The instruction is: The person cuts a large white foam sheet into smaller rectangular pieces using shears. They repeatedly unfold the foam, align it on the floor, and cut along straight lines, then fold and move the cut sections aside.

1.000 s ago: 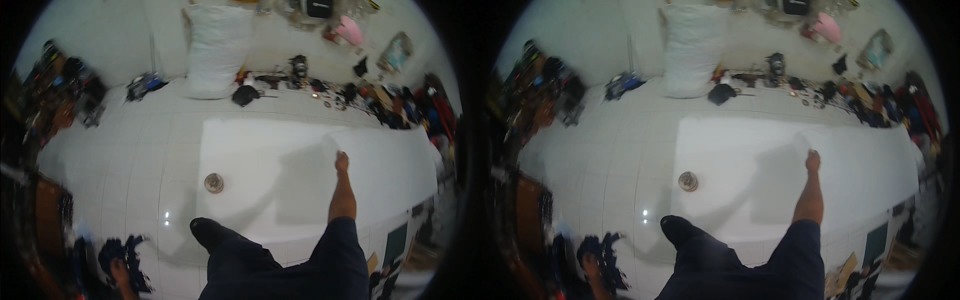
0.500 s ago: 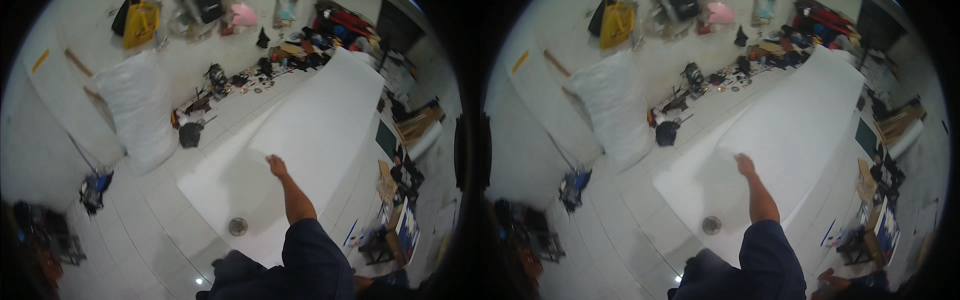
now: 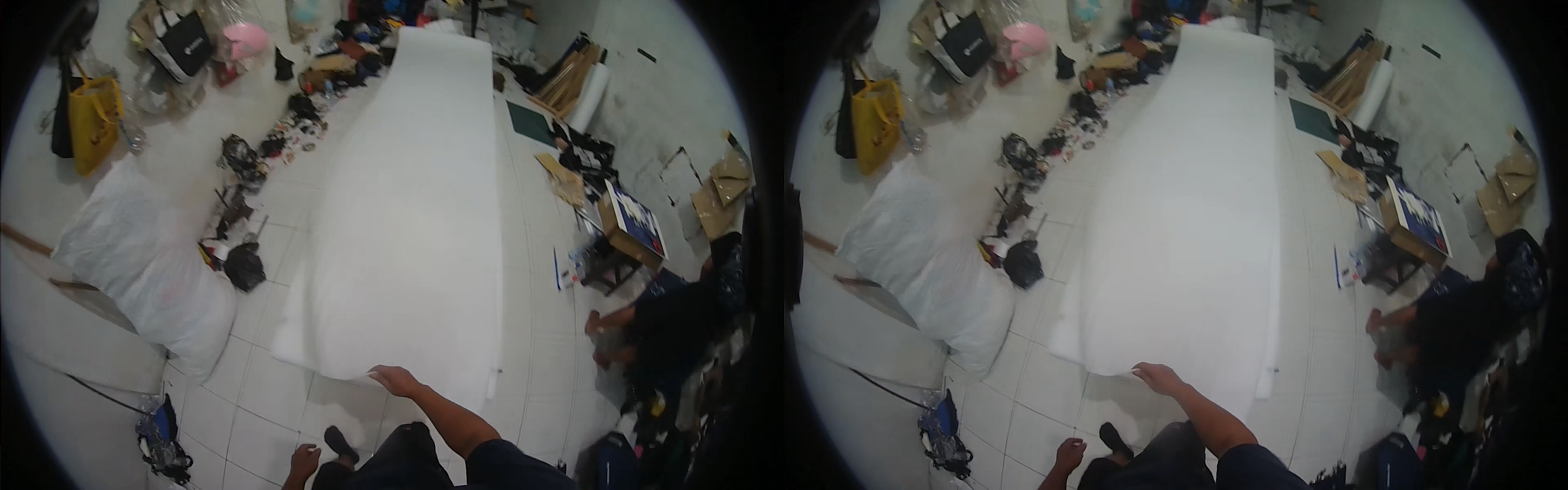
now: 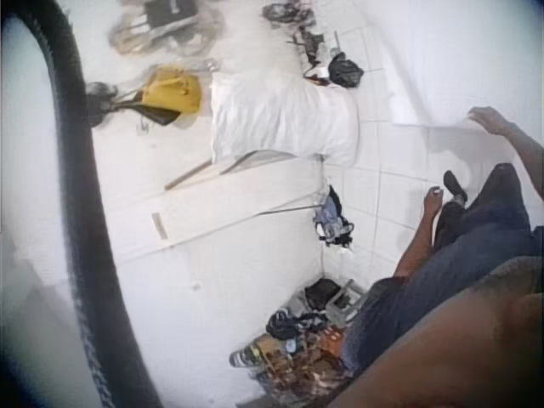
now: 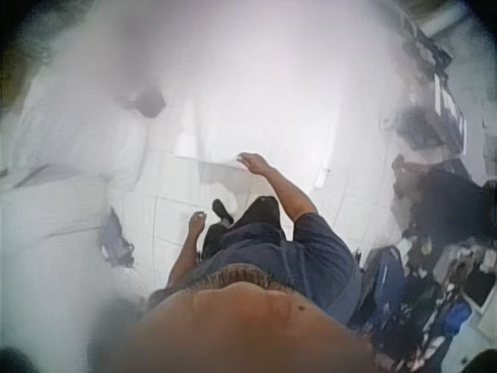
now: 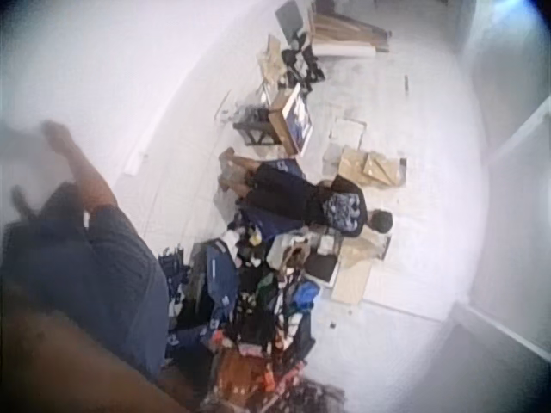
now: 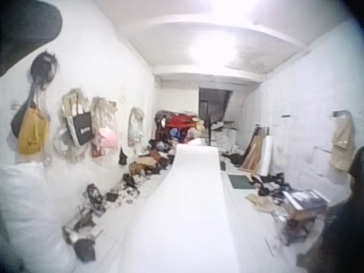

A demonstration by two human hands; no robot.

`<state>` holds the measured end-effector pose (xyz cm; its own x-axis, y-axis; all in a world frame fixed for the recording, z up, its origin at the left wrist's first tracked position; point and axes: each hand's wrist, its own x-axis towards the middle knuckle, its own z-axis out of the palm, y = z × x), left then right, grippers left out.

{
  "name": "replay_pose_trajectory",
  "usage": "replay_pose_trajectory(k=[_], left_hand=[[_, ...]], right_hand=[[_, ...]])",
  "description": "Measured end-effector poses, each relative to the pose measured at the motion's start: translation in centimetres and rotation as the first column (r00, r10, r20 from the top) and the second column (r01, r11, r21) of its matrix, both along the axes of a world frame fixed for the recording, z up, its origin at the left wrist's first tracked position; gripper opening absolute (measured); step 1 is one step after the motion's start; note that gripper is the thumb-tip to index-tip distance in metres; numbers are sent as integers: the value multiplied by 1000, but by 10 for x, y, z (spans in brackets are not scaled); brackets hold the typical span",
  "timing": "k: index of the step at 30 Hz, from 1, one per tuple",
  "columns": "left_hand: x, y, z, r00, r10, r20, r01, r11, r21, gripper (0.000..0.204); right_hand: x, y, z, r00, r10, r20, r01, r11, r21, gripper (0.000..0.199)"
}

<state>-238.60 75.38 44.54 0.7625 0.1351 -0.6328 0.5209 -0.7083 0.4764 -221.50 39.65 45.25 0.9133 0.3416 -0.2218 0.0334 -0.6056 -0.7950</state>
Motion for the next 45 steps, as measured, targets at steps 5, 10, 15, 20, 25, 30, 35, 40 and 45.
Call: replay_pose_trajectory(k=[5,10,15,20,25,30,35,40,45], left_hand=[[27,-14,-98,973,-119,-196,45,938,-344,42],[100,-81,-217,928,-61,-367,-209,731,-650,55],[154,-118,-365,904,258,-342,-358,17,-934,79],[212,-146,-432,838,536,-104,-239,189,-952,64],[239,-166,-459,721,536,439,-127,725,-677,27],[232,-171,-519,740,296,604,-208,955,-214,49],[223,-145,-589,897,4,443,-86,983,165,70],[237,-149,-596,966,62,252,-50,997,-55,75],[237,-156,-582,978,88,190,-68,992,-110,79]], right_hand=[[-77,-16,-52,918,-155,366,275,912,-304,29],[-131,-60,-184,809,-196,553,485,754,-442,28],[-135,-77,-287,702,-199,684,567,738,-367,31],[-138,-112,-378,568,-12,823,572,725,-383,24],[-168,-92,-462,625,160,764,242,891,-385,19],[-108,-93,-457,752,-315,579,635,584,-506,31],[-28,-63,-396,880,-370,298,475,663,-579,50],[16,-58,-437,727,-267,632,650,565,-509,53],[17,-75,-465,805,-265,530,576,557,-598,48]])
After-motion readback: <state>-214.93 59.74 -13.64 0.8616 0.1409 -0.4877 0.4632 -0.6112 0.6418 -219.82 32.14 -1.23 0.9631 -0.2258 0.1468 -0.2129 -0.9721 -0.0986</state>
